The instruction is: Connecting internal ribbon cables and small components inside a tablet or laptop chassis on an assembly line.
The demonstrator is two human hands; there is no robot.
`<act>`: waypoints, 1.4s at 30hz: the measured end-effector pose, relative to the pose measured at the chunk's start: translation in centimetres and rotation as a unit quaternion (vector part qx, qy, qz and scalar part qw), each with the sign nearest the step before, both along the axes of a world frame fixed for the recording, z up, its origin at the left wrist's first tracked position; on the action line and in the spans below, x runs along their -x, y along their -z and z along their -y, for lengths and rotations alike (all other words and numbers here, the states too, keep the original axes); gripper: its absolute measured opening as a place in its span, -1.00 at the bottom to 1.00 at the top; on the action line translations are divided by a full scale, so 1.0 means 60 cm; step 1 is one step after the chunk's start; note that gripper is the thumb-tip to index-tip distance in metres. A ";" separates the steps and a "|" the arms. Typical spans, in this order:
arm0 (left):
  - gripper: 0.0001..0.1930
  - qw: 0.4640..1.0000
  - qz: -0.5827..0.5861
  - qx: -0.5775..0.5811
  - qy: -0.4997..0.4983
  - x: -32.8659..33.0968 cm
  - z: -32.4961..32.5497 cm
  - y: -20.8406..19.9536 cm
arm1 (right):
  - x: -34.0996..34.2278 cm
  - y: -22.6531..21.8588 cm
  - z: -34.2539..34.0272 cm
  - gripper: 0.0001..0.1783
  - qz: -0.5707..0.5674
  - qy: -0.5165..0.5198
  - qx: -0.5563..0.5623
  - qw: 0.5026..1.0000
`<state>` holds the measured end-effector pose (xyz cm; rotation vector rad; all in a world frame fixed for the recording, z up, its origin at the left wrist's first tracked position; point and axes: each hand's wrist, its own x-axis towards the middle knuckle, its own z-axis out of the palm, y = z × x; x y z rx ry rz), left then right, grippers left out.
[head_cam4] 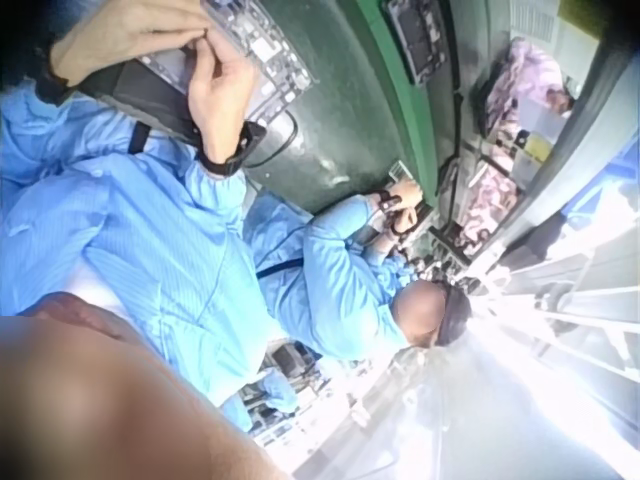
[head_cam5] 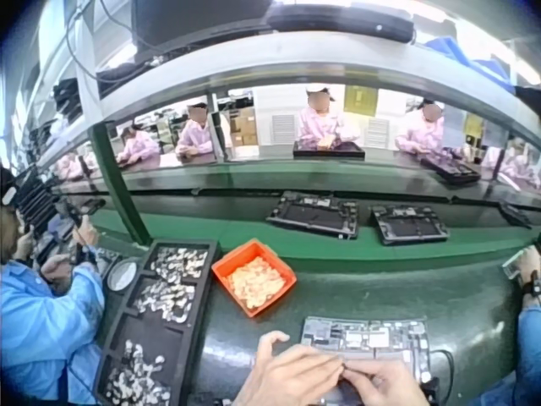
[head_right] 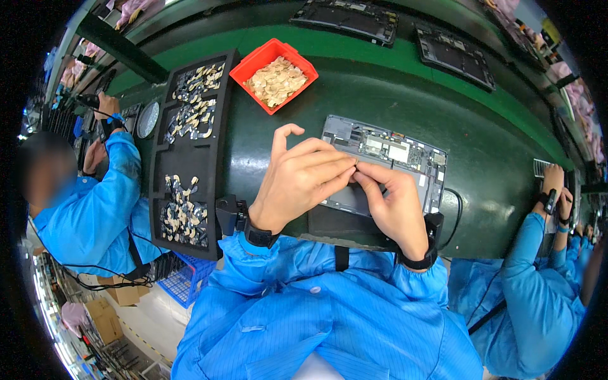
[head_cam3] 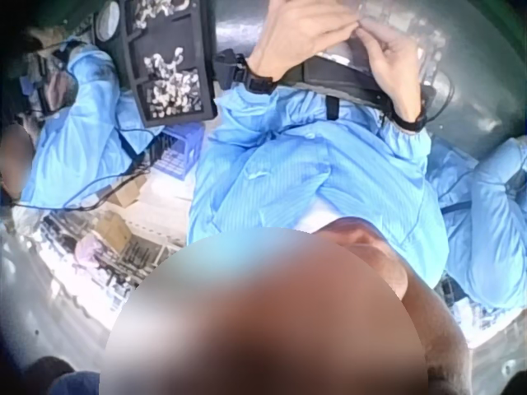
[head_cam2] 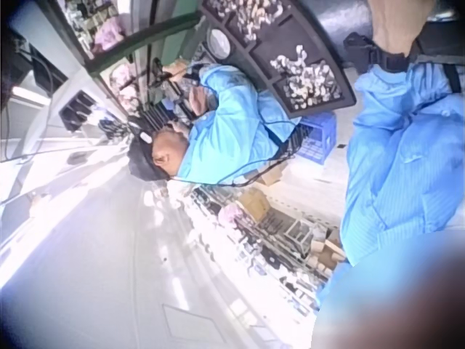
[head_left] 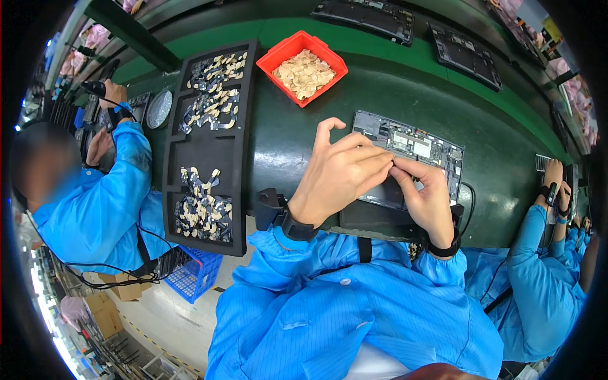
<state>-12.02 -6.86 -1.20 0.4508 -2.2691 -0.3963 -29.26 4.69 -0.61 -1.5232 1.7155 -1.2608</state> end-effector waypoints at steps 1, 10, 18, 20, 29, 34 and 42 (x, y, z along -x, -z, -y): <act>-0.83 1.000 0.010 0.014 0.009 0.000 0.002 -0.004 | 0.002 0.000 0.000 -0.78 0.001 0.000 0.000 1.000; -0.88 0.996 0.012 0.082 -0.014 0.010 0.033 -0.002 | -0.001 -0.017 0.000 -0.84 -0.051 -0.011 -0.032 0.998; -0.83 0.955 -0.052 0.041 -0.288 -0.003 0.123 -0.012 | 0.002 0.012 0.006 -0.79 -0.050 0.111 0.031 0.992; -0.80 0.986 -0.036 -0.063 -0.149 0.002 0.080 -0.015 | 0.001 0.005 0.013 -0.74 -0.137 0.125 0.047 0.982; -0.90 0.973 -0.054 -0.223 0.005 0.044 -0.032 -0.006 | 0.003 0.002 -0.016 -0.75 -0.030 0.105 0.066 0.992; -0.83 0.953 -0.002 -0.266 0.147 0.079 -0.067 -0.024 | 0.023 0.007 -0.081 -0.80 0.288 0.155 0.091 0.941; -0.44 0.983 0.152 -0.033 0.099 0.154 0.005 0.039 | 0.162 0.000 -0.344 -0.62 0.186 0.337 0.215 0.898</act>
